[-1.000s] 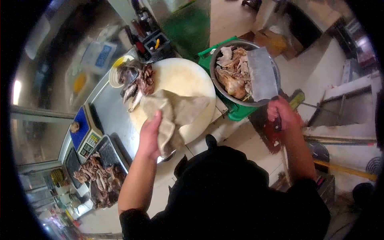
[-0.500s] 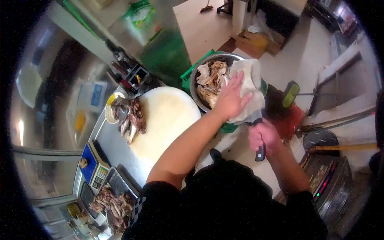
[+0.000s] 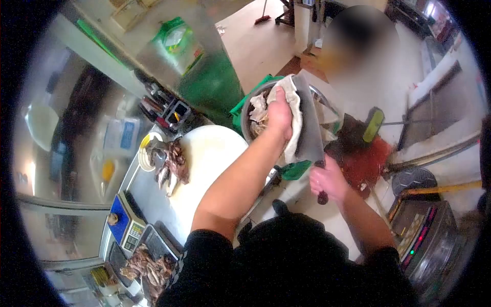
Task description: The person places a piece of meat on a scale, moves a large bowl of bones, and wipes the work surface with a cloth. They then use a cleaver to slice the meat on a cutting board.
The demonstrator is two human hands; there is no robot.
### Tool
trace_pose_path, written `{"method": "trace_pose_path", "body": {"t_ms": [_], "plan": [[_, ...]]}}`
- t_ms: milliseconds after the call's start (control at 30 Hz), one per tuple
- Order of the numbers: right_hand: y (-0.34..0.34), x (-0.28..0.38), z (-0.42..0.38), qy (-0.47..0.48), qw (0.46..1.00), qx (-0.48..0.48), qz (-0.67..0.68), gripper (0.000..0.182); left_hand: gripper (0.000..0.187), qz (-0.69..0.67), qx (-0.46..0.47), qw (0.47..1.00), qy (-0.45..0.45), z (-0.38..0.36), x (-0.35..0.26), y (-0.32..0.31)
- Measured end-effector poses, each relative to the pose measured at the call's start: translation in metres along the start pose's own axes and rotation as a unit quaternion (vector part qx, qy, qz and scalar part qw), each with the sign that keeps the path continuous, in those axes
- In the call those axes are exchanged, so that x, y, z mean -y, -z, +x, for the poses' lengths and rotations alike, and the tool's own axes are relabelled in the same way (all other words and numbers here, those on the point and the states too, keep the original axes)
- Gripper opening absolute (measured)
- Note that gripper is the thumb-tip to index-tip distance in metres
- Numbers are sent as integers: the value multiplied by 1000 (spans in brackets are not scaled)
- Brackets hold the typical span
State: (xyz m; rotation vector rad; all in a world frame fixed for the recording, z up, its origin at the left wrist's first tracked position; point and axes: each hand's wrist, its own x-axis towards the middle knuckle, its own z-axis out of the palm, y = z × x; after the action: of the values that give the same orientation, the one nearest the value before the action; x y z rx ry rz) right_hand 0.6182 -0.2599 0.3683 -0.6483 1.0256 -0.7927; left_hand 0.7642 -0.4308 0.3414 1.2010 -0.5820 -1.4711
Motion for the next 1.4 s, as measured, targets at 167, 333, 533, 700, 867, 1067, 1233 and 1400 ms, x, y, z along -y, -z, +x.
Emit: {"method": "trace_pose_path", "body": {"t_ms": [167,333,533,700,867,1067,1233,1400], "plan": [[-29,17,21,28,998,-29,-44,28,81,237,-111,961,-91,-46,-23,5],[-44,42,35,79,992,-4,-102,47,79,439,-48,892,-103,-60,-4,56],[-32,41,59,286,690,-171,-642,58,71,324,-126,937,-24,-120,-13,204],[-52,-9,92,266,632,-100,-721,52,42,192,-295,934,-65,-241,-66,282],[-100,-69,143,226,613,48,-755,46,35,107,-404,906,-67,-366,-54,343],[-159,-131,188,278,553,131,-774,49,38,-80,-546,833,-38,-518,16,368],[-188,-135,180,309,481,174,-802,43,40,-278,-588,756,-76,-573,38,352],[-234,-125,164,402,501,249,-725,45,29,-163,-535,827,-60,-531,45,368]]}}
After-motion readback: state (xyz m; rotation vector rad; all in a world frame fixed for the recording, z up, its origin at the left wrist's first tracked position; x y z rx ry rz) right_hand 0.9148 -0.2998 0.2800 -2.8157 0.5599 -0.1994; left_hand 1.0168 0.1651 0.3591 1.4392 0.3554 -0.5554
